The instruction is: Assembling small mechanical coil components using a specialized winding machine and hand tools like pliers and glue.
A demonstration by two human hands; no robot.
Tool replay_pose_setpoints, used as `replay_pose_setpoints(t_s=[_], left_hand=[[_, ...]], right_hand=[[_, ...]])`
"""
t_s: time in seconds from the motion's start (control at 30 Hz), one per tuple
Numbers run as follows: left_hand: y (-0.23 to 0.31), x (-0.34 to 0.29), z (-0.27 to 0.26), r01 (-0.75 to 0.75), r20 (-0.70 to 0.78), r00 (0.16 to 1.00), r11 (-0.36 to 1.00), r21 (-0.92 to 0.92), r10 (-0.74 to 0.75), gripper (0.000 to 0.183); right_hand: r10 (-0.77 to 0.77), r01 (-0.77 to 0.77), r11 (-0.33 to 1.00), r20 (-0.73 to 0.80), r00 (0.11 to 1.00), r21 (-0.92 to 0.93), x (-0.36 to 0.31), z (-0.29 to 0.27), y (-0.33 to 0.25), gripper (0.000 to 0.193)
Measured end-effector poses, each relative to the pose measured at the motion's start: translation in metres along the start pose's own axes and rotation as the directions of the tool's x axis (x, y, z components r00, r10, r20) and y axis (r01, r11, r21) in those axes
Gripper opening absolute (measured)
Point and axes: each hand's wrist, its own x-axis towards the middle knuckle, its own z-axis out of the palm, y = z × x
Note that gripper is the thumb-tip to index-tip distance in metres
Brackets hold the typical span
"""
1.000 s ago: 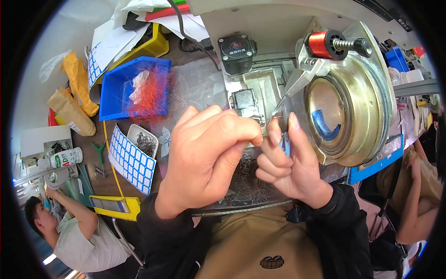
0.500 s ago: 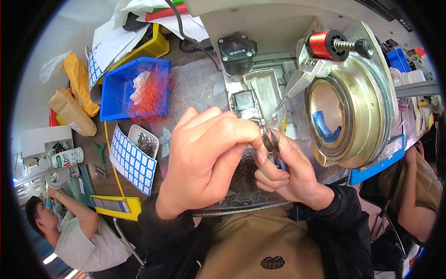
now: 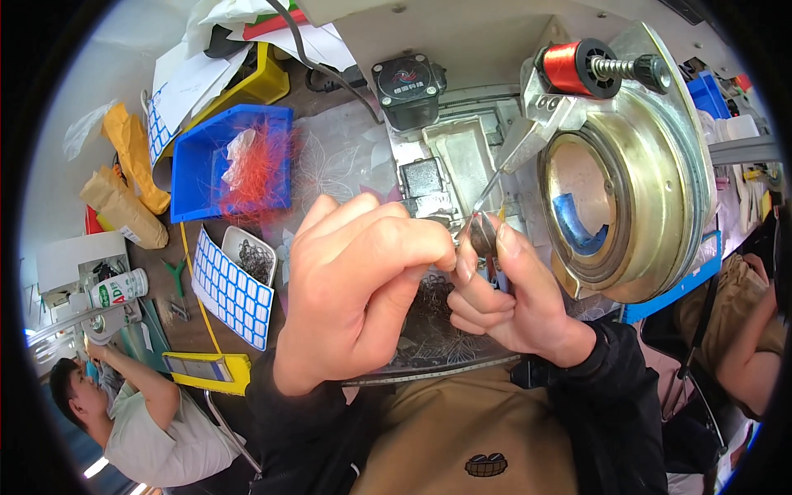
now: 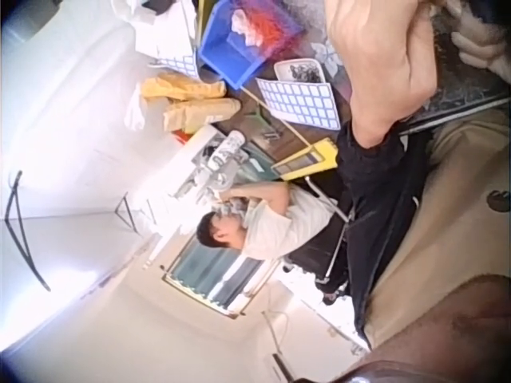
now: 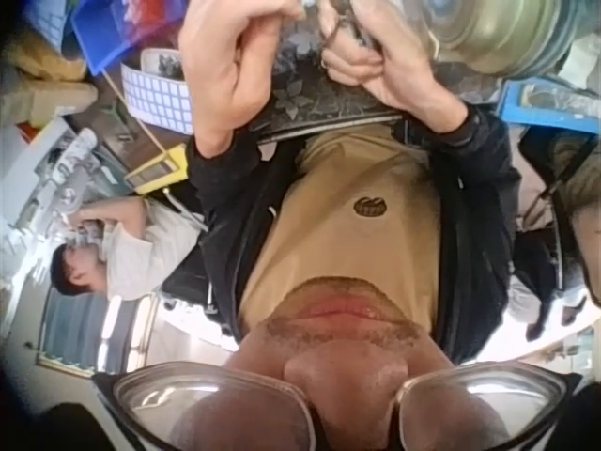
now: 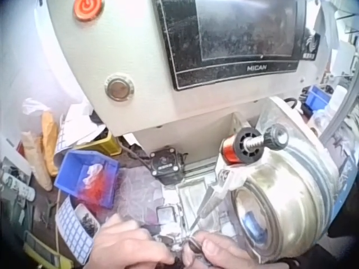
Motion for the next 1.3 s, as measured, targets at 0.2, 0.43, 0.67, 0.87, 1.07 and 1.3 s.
replay_pose_setpoints(t_s=[0.2,0.43,0.67,0.87,1.07,1.3], left_hand=[[0.001,0.001,-0.001,0.002,0.007,1.000,1.000,-0.004,-0.002,0.011],[0.001,0.001,-0.001,0.006,0.012,1.000,1.000,-0.003,-0.006,0.014],[0.000,0.002,0.000,0.005,0.013,1.000,1.000,-0.007,-0.004,0.015],[-0.002,0.000,-0.003,0.016,0.031,0.999,1.000,-0.002,-0.016,0.016],[-0.001,0.002,-0.003,-0.002,0.032,0.999,1.000,-0.011,0.002,0.016],[0.000,0.001,-0.003,0.017,0.032,0.999,1.000,-0.025,-0.016,0.013]], right_hand=[[0.034,-0.034,0.999,0.002,0.999,0.007,-0.001,-0.003,0.002,0.035],[0.019,-0.018,1.000,0.076,0.997,-0.010,-0.001,-0.006,0.005,0.035],[0.032,-0.035,0.997,0.043,0.999,0.067,0.001,-0.005,0.001,0.034],[0.050,-0.051,0.998,0.032,0.998,0.037,0.005,-0.005,0.003,0.034],[0.033,-0.033,0.999,0.043,0.999,0.010,0.003,-0.007,0.002,0.034],[0.028,-0.030,0.999,0.075,0.997,0.021,0.004,-0.010,0.003,0.034]])
